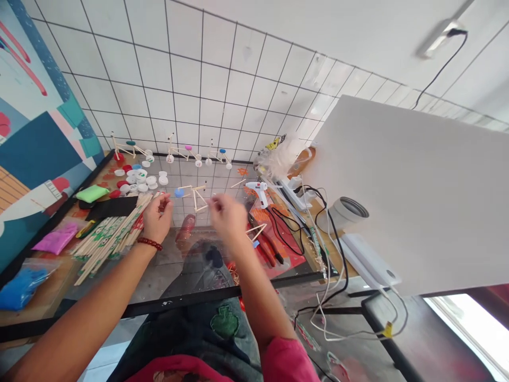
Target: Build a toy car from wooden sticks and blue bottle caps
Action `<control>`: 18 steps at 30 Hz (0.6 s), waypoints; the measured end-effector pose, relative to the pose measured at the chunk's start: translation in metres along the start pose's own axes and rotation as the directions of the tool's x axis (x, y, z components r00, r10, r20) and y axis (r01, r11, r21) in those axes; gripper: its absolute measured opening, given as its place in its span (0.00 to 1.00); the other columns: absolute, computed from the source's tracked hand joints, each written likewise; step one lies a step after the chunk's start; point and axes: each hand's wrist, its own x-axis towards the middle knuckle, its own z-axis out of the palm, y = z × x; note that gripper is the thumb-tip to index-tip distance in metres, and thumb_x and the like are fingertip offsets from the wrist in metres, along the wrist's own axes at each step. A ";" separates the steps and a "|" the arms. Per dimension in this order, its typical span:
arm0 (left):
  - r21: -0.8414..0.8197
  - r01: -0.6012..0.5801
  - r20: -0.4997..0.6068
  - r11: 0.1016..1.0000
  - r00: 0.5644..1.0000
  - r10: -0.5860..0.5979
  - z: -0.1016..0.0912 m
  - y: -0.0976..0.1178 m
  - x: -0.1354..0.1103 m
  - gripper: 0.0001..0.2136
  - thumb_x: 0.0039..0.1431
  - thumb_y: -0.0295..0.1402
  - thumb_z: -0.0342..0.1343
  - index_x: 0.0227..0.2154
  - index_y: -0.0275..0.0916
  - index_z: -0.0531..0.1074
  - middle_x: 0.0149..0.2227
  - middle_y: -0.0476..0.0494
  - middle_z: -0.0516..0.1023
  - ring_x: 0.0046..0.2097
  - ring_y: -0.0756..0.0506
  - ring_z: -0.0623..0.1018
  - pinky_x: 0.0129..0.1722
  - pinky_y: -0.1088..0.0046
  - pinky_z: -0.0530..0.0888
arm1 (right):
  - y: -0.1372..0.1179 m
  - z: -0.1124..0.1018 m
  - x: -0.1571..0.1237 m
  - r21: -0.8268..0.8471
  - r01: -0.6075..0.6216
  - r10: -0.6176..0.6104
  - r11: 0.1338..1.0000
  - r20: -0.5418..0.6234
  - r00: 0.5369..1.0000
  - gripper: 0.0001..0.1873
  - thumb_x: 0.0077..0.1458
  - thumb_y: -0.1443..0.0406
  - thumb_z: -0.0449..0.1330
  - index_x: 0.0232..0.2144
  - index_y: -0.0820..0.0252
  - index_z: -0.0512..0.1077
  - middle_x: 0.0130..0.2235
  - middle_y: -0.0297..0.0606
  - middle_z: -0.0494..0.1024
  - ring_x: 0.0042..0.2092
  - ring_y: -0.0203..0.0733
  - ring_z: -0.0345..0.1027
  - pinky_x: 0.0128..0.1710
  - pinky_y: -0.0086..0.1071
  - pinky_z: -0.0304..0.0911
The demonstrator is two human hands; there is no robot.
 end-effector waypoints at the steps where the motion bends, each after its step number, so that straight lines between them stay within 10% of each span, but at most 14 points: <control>1: 0.007 -0.007 -0.001 1.000 1.000 0.007 -0.001 0.001 0.000 0.12 0.62 0.35 0.52 0.45 0.39 0.76 0.40 0.39 0.81 0.39 0.43 0.79 0.42 0.64 0.77 | -0.018 0.019 -0.006 -0.036 0.094 -0.092 0.995 0.071 0.993 0.20 0.66 0.50 0.54 0.31 0.53 0.76 0.29 0.39 0.80 0.31 0.43 0.72 0.32 0.34 0.60; 8: 0.120 -0.167 0.018 0.979 0.986 0.166 -0.015 0.012 0.015 0.12 0.64 0.34 0.51 0.45 0.38 0.76 0.40 0.39 0.81 0.43 0.42 0.80 0.47 0.62 0.77 | -0.035 0.073 -0.042 -0.042 0.601 -0.531 0.798 0.424 0.734 0.19 0.65 0.55 0.53 0.27 0.58 0.73 0.28 0.39 0.79 0.30 0.41 0.69 0.32 0.36 0.52; 18: 0.355 -0.156 0.328 0.922 0.944 0.033 0.029 -0.003 0.094 0.10 0.54 0.35 0.60 0.38 0.40 0.79 0.43 0.32 0.81 0.46 0.34 0.79 0.52 0.53 0.74 | -0.028 0.085 -0.037 -0.031 0.596 -0.522 0.803 0.447 0.727 0.21 0.71 0.55 0.51 0.32 0.59 0.75 0.31 0.40 0.82 0.33 0.41 0.73 0.34 0.33 0.55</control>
